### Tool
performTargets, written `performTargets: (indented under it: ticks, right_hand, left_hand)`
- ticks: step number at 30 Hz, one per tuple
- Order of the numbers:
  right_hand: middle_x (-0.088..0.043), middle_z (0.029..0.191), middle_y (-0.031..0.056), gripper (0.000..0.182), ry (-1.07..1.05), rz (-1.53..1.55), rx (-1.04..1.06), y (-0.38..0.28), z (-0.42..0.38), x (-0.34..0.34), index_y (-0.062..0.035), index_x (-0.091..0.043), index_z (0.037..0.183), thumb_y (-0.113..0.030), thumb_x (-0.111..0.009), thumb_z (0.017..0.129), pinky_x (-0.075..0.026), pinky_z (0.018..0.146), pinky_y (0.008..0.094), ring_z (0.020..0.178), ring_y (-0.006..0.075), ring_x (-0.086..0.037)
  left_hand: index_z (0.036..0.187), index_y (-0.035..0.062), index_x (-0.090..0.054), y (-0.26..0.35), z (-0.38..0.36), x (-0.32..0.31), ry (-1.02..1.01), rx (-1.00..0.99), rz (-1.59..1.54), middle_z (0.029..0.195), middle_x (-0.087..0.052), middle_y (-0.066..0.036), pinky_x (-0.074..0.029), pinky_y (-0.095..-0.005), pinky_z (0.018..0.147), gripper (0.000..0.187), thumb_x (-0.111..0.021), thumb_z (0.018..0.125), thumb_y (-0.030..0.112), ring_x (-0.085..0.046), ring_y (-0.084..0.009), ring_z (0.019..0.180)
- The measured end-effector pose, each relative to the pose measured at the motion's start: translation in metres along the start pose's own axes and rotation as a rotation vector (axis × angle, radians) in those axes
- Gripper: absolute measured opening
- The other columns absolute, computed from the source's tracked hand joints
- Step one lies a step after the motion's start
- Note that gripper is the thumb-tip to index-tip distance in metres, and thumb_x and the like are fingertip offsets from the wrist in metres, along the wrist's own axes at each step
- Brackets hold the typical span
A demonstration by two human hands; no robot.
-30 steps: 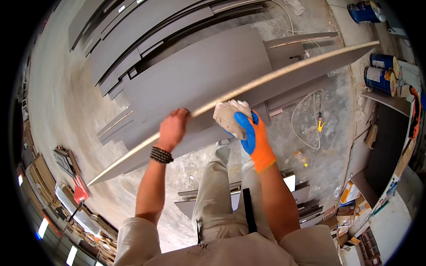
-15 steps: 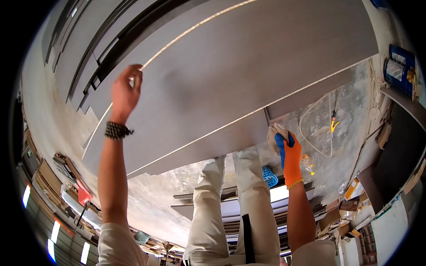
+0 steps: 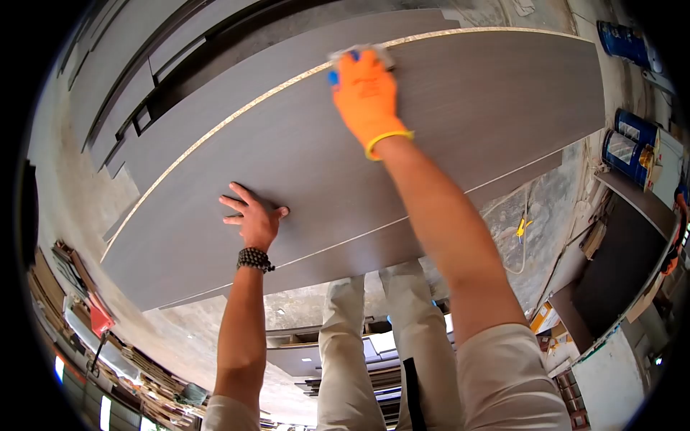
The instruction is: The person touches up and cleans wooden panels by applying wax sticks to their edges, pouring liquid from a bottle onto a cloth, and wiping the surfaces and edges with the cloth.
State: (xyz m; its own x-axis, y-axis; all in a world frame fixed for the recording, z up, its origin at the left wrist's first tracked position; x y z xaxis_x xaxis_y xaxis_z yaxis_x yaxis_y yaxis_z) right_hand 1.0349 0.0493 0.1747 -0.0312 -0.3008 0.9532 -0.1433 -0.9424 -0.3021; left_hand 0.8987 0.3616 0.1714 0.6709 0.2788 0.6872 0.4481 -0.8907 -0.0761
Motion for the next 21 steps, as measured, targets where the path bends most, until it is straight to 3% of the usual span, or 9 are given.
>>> performTargets:
  ticks: [3,6,9,11,12,15,17,19,21]
  right_hand:
    - [-0.057,0.128,0.0211,0.052,-0.164,0.118,0.19,-0.112,-0.012,-0.041,-0.0146,-0.061,0.137,-0.025,-0.08,0.089,-0.06,0.085,0.0513,0.111,0.0414,-0.067]
    - [-0.056,0.132,0.0211,0.057,-0.283,-0.001,0.208,-0.118,-0.002,-0.034,-0.0163,-0.059,0.14,-0.026,-0.081,0.088,-0.061,0.084,0.0493,0.113,0.0415,-0.067]
    - [-0.055,0.135,0.0194,0.057,-0.284,-0.004,0.32,-0.042,0.002,-0.009,-0.0183,-0.058,0.142,-0.028,-0.081,0.09,-0.062,0.085,0.0473,0.113,0.0407,-0.068]
    - [-0.057,0.129,0.0175,0.051,-0.114,-0.007,0.149,0.04,0.017,0.018,-0.0216,-0.06,0.14,-0.029,-0.078,0.093,-0.062,0.086,0.0474,0.108,0.0385,-0.069]
    - [-0.057,0.131,0.0172,0.05,-0.129,-0.038,0.07,0.079,0.023,0.028,-0.022,-0.06,0.141,-0.029,-0.077,0.094,-0.062,0.087,0.0478,0.109,0.0385,-0.069]
    - [-0.057,0.135,0.0172,0.047,-0.146,-0.085,-0.059,0.185,0.049,0.055,-0.0214,-0.059,0.141,-0.029,-0.075,0.097,-0.062,0.088,0.0481,0.113,0.0388,-0.069]
    - [-0.057,0.137,0.0175,0.045,-0.144,-0.094,-0.107,0.253,0.063,0.068,-0.0205,-0.059,0.14,-0.03,-0.074,0.098,-0.062,0.088,0.048,0.114,0.0391,-0.069]
    - [-0.059,0.131,0.0183,0.045,-0.13,-0.089,-0.172,0.322,0.076,0.081,-0.0201,-0.058,0.141,-0.029,-0.072,0.099,-0.06,0.087,0.0487,0.11,0.0396,-0.07]
    - [-0.06,0.13,0.0192,0.04,-0.093,-0.078,-0.183,0.389,0.087,0.106,-0.0199,-0.06,0.138,-0.028,-0.07,0.1,-0.059,0.087,0.0486,0.108,0.0388,-0.07]
  left_hand:
    - [0.172,0.0155,0.019,-0.001,0.003,0.003,-0.008,-0.011,0.028,0.173,0.021,-0.037,-0.049,-0.0795,0.105,0.153,-0.1,0.077,0.036,-0.003,-0.0807,0.148]
    - [0.171,0.0086,0.016,0.0,-0.001,0.008,0.017,-0.017,0.143,0.173,0.015,-0.041,-0.057,-0.0726,0.101,0.154,-0.098,0.075,0.045,-0.014,-0.0779,0.148]
    - [0.171,0.0088,0.016,-0.007,0.001,0.003,0.081,-0.08,0.139,0.173,0.013,-0.041,-0.05,-0.0727,0.11,0.154,-0.098,0.075,0.046,-0.014,-0.0784,0.148]
    - [0.172,0.0089,0.017,-0.022,0.011,-0.012,0.18,-0.137,0.156,0.173,0.011,-0.042,-0.038,-0.0723,0.121,0.155,-0.099,0.074,0.043,-0.013,-0.0775,0.149]
    - [0.172,0.0087,0.017,-0.021,0.011,-0.009,0.117,-0.118,0.116,0.172,0.011,-0.044,-0.027,-0.0702,0.128,0.154,-0.099,0.075,0.04,-0.013,-0.0764,0.15]
    - [0.172,0.0093,0.016,-0.03,0.016,-0.014,0.183,-0.216,0.072,0.176,0.007,-0.039,-0.016,-0.0735,0.128,0.152,-0.1,0.076,0.029,0.002,-0.0626,0.161]
    - [0.173,0.0114,0.016,-0.028,0.019,-0.011,0.147,-0.177,0.037,0.177,0.004,-0.037,-0.01,-0.0739,0.128,0.151,-0.099,0.075,0.018,0.008,-0.0548,0.164]
    - [0.173,0.013,0.015,-0.027,0.022,-0.009,0.119,-0.118,0.027,0.178,0.001,-0.035,-0.012,-0.0757,0.127,0.149,-0.098,0.075,0.013,0.006,-0.0521,0.165]
    - [0.173,0.0132,0.018,-0.066,0.05,-0.025,0.167,-0.233,0.004,0.18,-0.002,-0.031,-0.02,-0.0706,0.129,0.149,-0.096,0.076,0.01,0.001,-0.0495,0.167]
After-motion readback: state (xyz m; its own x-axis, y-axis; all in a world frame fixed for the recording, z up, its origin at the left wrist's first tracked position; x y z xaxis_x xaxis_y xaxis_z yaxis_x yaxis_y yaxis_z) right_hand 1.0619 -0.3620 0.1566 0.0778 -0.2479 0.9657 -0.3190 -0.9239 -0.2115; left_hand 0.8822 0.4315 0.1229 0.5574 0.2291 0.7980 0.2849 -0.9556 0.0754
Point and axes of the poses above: each hand's wrist, its own z-axis towards the middle knuckle, its own x-axis out of the back of the hand, y = z × x, the point moved 4 cm from there along z, towards the middle knuckle
